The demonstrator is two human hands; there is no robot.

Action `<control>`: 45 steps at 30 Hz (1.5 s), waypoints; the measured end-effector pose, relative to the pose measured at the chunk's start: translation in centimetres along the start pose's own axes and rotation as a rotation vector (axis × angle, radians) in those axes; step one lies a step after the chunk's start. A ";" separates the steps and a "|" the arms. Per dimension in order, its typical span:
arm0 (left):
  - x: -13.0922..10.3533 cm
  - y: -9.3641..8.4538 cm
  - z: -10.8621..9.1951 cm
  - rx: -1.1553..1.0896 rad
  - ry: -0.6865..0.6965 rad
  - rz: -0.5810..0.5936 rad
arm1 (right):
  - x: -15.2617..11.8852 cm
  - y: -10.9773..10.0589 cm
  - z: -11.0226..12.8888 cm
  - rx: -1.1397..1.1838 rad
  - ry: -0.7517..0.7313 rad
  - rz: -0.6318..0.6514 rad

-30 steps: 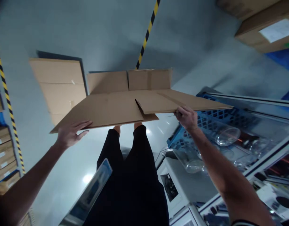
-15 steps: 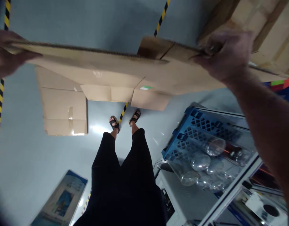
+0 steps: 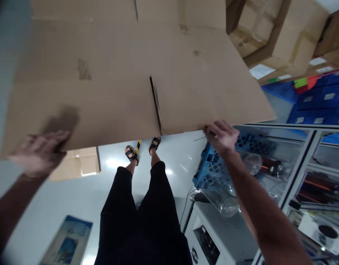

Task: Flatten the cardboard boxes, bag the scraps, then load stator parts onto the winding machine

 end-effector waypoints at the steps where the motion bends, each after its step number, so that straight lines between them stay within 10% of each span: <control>1: -0.6 3.1 -0.2 0.053 0.047 -0.010 | -2.0 3.6 -0.8 -0.006 0.070 0.073; 8: -1.9 32.3 -3.5 0.183 0.179 0.370 | -12.9 28.7 -2.8 0.144 0.423 0.396; 14: -0.4 55.4 0.0 0.085 0.140 0.684 | -24.9 51.1 8.0 0.489 0.448 0.736; 18: -4.9 67.4 6.2 0.100 -0.088 0.896 | -33.7 58.5 14.2 0.703 0.510 0.911; 23: -6.1 69.3 14.8 0.020 -0.356 0.952 | -36.7 57.9 16.2 0.728 0.748 0.853; 31: 6.5 63.8 27.2 -0.080 -0.550 0.638 | -31.0 55.3 22.5 0.902 1.034 0.729; 38: 11.9 66.5 29.0 -0.359 -0.791 0.501 | -25.4 57.4 26.1 1.129 1.123 0.848; 45: 16.2 74.5 27.6 -0.490 -0.911 0.476 | -17.0 63.9 17.0 0.970 1.095 0.958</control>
Point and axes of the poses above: each hand's wrist, its own x-axis towards the middle knuckle, its own y-axis out of the palm, z = x × y, the point moved 8 cm from there along x, towards the middle knuckle, and after that the axes turned 13 degrees about x, right-handed, at the moved point
